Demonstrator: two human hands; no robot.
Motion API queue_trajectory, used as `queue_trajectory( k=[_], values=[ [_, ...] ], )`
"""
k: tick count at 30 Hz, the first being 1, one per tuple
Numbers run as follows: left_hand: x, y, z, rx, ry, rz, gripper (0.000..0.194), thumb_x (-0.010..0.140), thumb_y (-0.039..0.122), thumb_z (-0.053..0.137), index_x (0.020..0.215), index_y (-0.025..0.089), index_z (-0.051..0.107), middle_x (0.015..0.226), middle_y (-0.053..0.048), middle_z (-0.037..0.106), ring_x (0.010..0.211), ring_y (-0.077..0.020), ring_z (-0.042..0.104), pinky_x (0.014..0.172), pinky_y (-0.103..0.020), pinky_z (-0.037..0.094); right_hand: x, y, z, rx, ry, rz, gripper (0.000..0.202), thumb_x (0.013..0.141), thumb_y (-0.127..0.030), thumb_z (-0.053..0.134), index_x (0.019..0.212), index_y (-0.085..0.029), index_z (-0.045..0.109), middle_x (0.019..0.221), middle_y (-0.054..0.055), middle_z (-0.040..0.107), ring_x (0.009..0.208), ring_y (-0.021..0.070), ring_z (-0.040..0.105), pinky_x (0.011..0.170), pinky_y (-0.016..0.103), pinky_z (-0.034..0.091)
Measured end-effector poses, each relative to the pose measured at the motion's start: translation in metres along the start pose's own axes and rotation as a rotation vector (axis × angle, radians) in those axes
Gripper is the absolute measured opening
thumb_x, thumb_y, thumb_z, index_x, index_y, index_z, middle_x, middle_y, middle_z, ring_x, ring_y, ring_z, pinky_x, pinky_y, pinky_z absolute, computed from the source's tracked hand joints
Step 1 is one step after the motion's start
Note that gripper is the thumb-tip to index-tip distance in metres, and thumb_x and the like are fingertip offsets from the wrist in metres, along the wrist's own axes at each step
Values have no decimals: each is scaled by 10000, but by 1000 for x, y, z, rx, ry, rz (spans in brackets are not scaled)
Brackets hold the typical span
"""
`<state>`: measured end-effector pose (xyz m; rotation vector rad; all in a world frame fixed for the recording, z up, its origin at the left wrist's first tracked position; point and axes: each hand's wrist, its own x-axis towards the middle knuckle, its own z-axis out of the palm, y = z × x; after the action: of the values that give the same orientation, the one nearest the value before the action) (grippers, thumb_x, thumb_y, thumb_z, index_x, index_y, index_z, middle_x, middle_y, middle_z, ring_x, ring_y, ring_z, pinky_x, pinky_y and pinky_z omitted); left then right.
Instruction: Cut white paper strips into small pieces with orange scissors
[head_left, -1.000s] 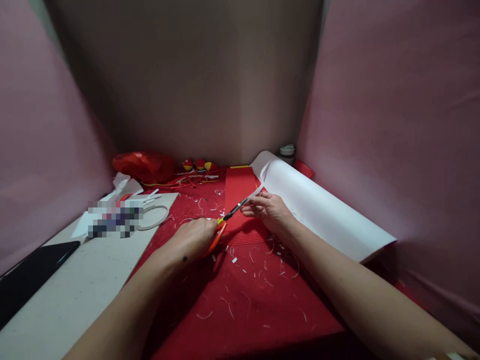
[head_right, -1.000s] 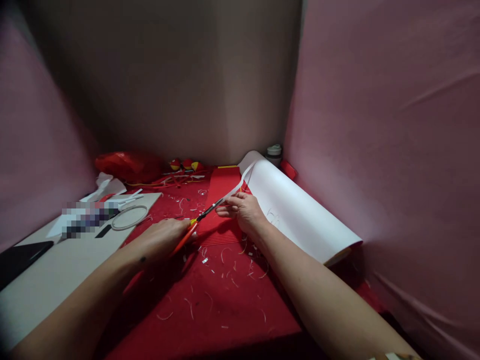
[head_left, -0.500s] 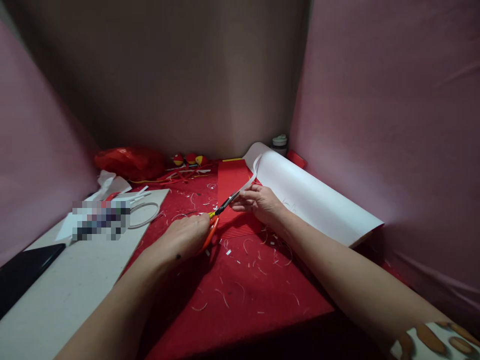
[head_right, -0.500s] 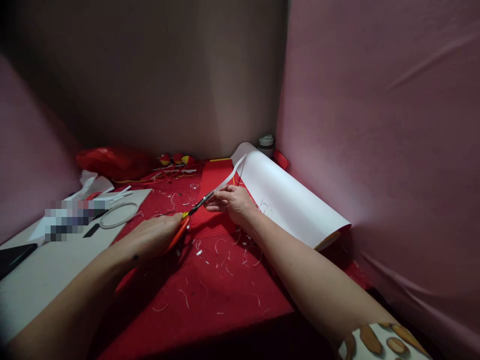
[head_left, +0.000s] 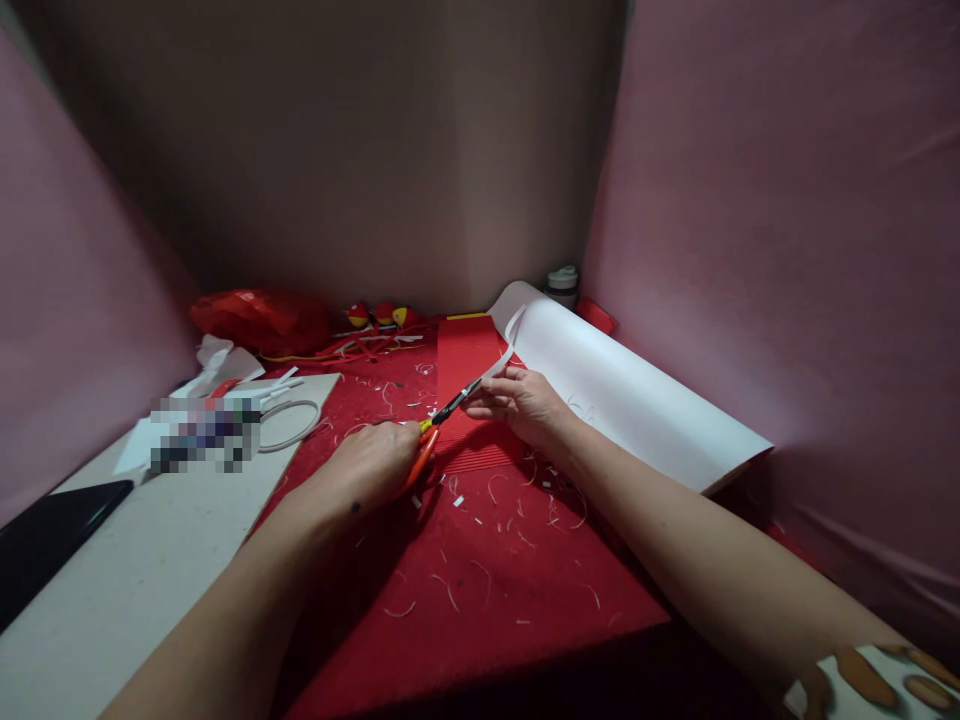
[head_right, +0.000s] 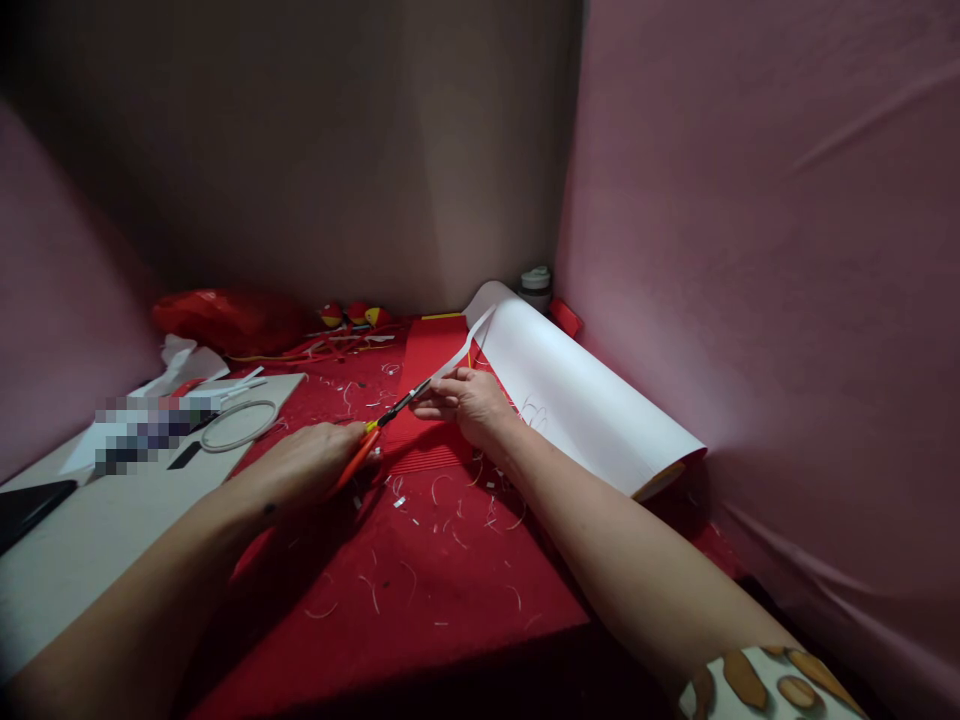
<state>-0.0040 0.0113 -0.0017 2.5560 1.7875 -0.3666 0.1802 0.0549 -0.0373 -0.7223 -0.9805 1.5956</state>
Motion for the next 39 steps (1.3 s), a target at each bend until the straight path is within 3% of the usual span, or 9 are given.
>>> queue_trajectory(
  k=[12, 16, 27, 35, 39],
  values=[
    [-6, 8, -6, -37, -72, 16, 221, 760, 327, 405, 870, 198, 547, 881, -107, 647, 723, -240, 608, 551, -302, 411, -1, 6, 3, -31, -30, 1, 88, 656, -134, 609, 686, -150, 528, 662, 63, 668, 665, 182, 653, 625, 314, 548],
    [-4, 9, -2, -23, -46, -1, 234, 778, 328, 370, 879, 191, 530, 882, -119, 644, 730, -259, 610, 567, -333, 421, -1, 7, 6, -25, -23, 3, 54, 665, -110, 582, 676, -143, 540, 648, 57, 667, 647, 161, 645, 617, 292, 545],
    [0, 5, 2, -21, 1, -21, 330, 814, 393, 315, 864, 176, 557, 845, -143, 648, 760, -292, 616, 604, -368, 429, -2, 5, 5, -3, -35, 46, 81, 660, -128, 604, 690, -156, 535, 651, 43, 652, 640, 163, 645, 657, 308, 542],
    [-2, 0, -1, -82, -4, 32, 291, 773, 442, 422, 865, 214, 576, 814, -85, 658, 720, -220, 618, 561, -265, 405, -3, 5, 3, -65, 8, 53, 74, 658, -145, 613, 696, -141, 550, 699, 76, 661, 625, 170, 646, 660, 323, 533],
    [-1, -2, -1, -75, -4, 30, 323, 771, 477, 415, 859, 212, 577, 787, -84, 651, 694, -215, 613, 545, -261, 391, -1, 2, 0, -45, 44, -18, 76, 658, -143, 608, 691, -148, 540, 673, 51, 642, 582, 166, 639, 613, 321, 530]
  ],
)
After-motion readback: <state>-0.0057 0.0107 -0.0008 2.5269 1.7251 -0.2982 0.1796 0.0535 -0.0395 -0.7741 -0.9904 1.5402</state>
